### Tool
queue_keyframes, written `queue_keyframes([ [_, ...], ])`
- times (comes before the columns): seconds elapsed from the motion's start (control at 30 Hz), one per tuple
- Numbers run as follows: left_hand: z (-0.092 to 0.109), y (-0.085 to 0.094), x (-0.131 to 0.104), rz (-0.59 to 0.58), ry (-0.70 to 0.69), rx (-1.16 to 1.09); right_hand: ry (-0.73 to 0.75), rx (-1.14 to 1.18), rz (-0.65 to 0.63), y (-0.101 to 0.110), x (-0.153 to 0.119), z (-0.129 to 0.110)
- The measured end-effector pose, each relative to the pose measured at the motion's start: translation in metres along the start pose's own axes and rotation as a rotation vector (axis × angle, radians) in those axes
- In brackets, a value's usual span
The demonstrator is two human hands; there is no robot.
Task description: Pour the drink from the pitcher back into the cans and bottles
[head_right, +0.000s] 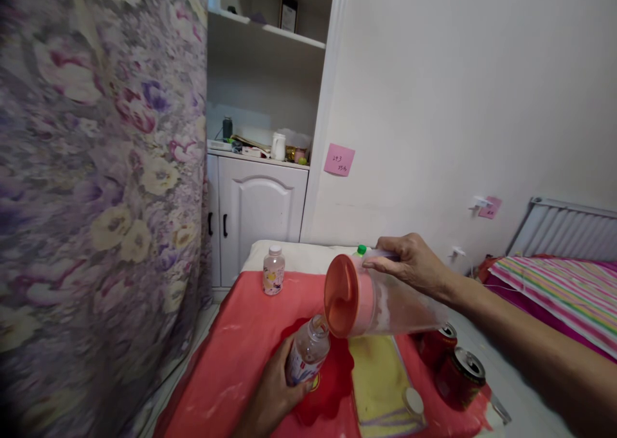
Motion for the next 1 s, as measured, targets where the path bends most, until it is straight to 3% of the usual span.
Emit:
queue_keyframes([
  [0.7,-0.012,0.0,0.003,0.067,-0.004,-0.038,0.006,0.006,-0.019,-0.007,0.0,-0.002],
  [1.0,-0.005,0.002,0.001,0.084,-0.007,-0.073,0.004,0.037,-0.017,-0.011,-0.001,-0.003],
])
Point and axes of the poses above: each hand's wrist, its own x-axis towards the middle knuckle, its own y-axis out of the back of the hand, z = x × y, the point moved 4 cm from there along x, towards the middle knuckle, and after that the axes turned 5 degrees about z, right-handed, at the moved point
